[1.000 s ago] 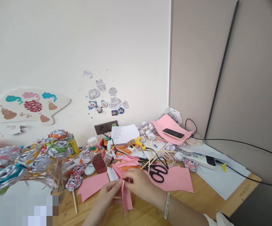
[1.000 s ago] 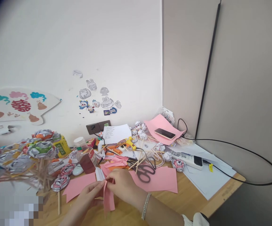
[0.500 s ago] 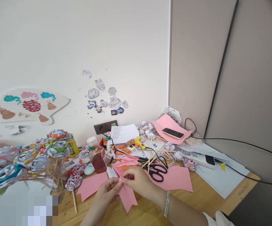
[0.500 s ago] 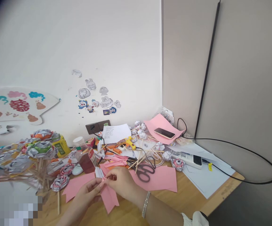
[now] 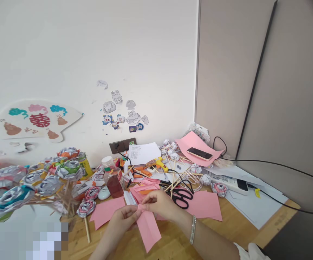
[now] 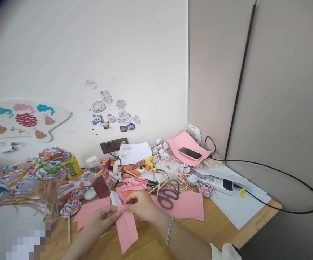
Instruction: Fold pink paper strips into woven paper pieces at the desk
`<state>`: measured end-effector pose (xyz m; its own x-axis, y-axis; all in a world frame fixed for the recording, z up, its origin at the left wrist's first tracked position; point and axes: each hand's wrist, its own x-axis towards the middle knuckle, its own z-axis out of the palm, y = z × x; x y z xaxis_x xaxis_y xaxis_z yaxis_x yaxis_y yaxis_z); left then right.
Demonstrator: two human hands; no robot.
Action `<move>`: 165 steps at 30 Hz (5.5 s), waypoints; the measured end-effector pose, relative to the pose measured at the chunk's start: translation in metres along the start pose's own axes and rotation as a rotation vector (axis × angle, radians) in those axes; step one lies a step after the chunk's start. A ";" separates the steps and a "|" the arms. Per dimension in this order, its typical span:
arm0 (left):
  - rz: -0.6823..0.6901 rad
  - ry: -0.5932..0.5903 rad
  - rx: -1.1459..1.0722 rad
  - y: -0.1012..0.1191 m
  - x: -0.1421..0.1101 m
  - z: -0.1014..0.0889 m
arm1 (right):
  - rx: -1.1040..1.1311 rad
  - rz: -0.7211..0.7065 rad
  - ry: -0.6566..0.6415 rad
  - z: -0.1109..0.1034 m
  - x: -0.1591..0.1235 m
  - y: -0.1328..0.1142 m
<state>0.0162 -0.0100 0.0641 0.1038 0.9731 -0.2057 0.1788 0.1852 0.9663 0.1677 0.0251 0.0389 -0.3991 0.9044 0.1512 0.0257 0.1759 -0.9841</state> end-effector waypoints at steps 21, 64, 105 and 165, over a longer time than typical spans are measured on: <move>-0.054 -0.085 -0.123 0.000 -0.003 -0.002 | -0.061 -0.011 0.051 0.003 -0.004 -0.008; 0.319 0.089 0.376 -0.015 0.005 0.002 | -0.206 0.005 -0.047 -0.001 -0.002 0.007; 0.348 0.226 0.168 -0.013 0.004 0.003 | 0.120 -0.066 0.031 -0.003 0.004 -0.003; 0.407 0.190 0.237 -0.018 0.003 0.010 | 0.287 0.048 -0.112 0.001 0.004 0.007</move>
<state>0.0227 -0.0114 0.0440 0.0351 0.9716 0.2339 0.3801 -0.2294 0.8960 0.1652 0.0296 0.0329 -0.5030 0.8575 0.1085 -0.2066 0.0026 -0.9784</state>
